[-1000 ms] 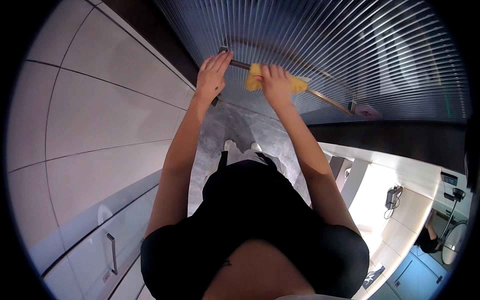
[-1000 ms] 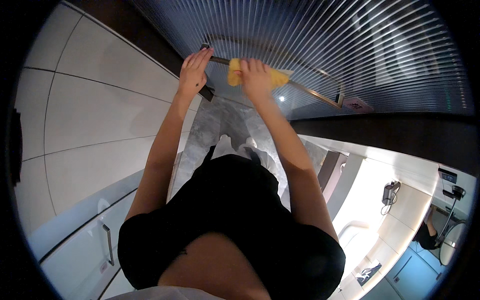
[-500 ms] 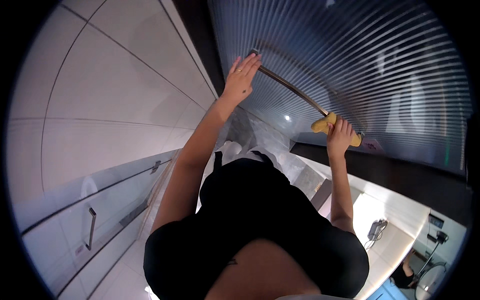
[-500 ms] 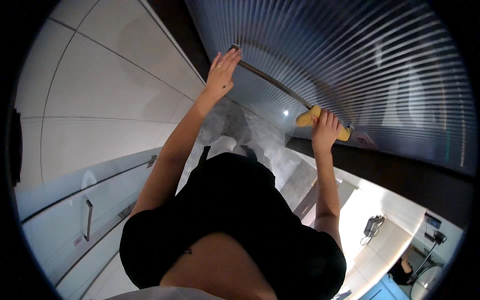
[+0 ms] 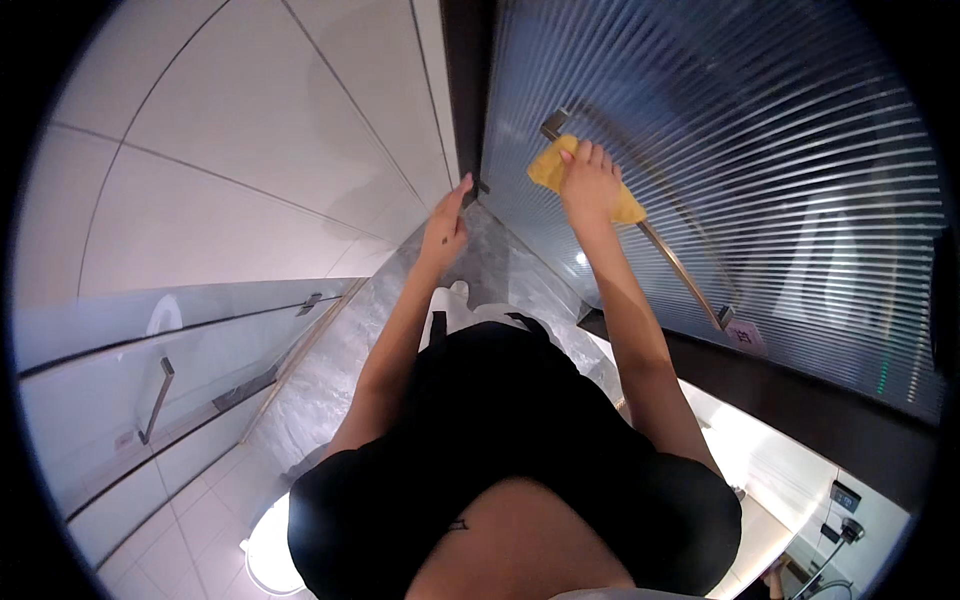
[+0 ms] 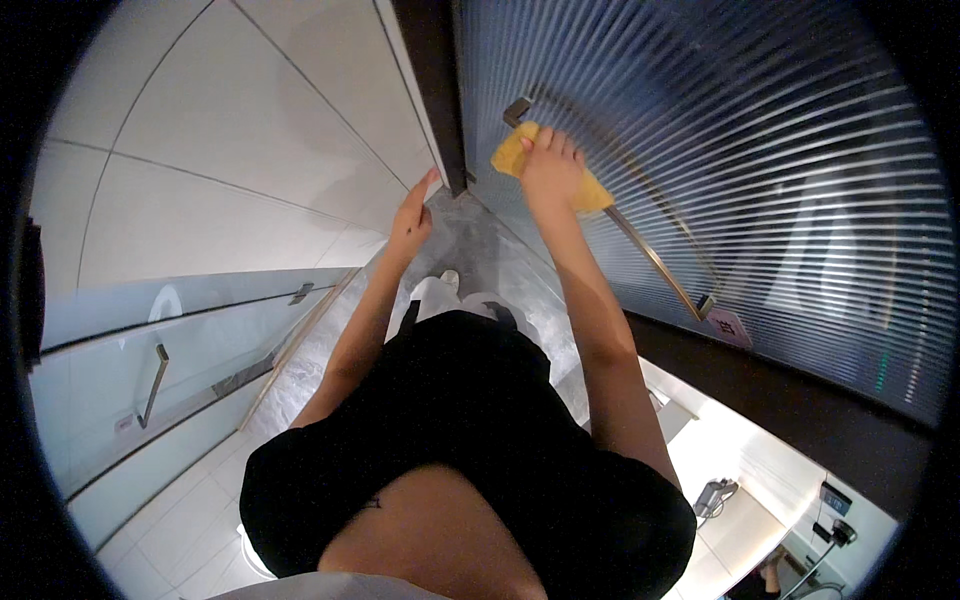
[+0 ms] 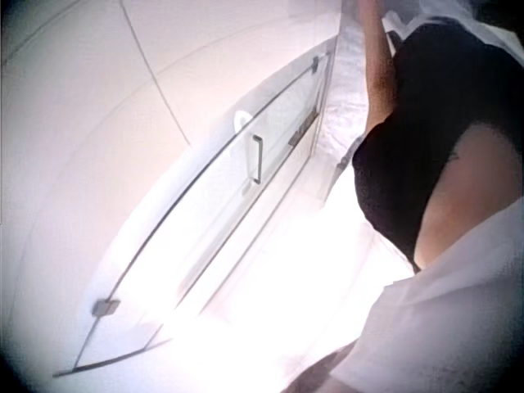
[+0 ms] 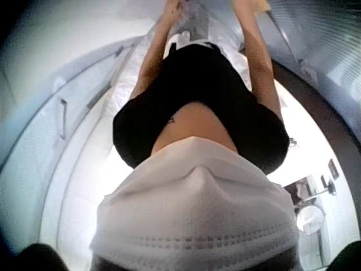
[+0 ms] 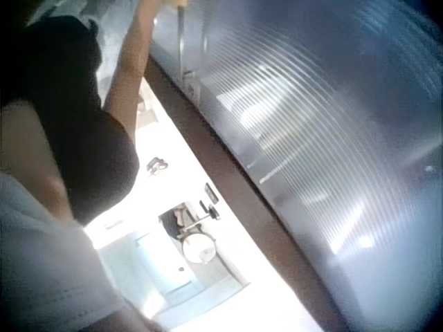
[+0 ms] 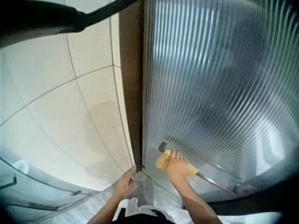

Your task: The person wipes a textured glass door, the tiled wall near a control panel, and a frosted glass panel with a yellow cloth.

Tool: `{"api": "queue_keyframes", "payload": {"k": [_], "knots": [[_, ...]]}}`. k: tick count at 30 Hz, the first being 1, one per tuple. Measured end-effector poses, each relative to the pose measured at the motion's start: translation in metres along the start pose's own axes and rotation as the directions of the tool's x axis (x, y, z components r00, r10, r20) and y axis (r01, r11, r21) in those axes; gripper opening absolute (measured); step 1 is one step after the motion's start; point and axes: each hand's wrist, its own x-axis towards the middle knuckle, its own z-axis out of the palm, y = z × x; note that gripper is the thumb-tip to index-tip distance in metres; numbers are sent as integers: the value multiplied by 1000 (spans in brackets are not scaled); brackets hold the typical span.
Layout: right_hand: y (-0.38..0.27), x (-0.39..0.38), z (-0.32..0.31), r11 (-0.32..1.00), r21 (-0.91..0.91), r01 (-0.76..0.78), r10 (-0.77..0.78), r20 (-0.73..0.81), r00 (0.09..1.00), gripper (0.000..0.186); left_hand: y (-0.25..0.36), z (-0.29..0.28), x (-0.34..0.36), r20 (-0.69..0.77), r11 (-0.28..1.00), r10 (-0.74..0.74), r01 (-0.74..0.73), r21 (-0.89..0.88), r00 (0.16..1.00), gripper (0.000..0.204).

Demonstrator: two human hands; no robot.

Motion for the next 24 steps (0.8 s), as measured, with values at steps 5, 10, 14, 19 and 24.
{"api": "queue_keyframes", "payload": {"k": [5, 10, 14, 19, 24], "knots": [[-31, 47, -17, 938, 179, -297, 186, 462, 867, 46, -20, -25, -83, 12, 966, -197, 192, 176, 980, 73], [-21, 61, 8, 897, 209, -390, 268, 445, 855, 55, -14, -50, -144, -27, 904, -396, 395, 164, 918, 68], [-34, 62, -4, 877, 120, -466, 398, 366, 842, 61, -23, -55, -179, -58, 909, -394, 398, 125, 917, 63], [-34, 45, -7, 933, 166, -318, 287, 188, 939, 61, -3, -54, -157, 18, 925, -367, 362, 111, 930, 55], [-9, 15, -3, 993, 120, 22, -19, -24, 1000, 43, 4, -38, -117, 131, 961, -228, 201, 191, 965, 57]]}}
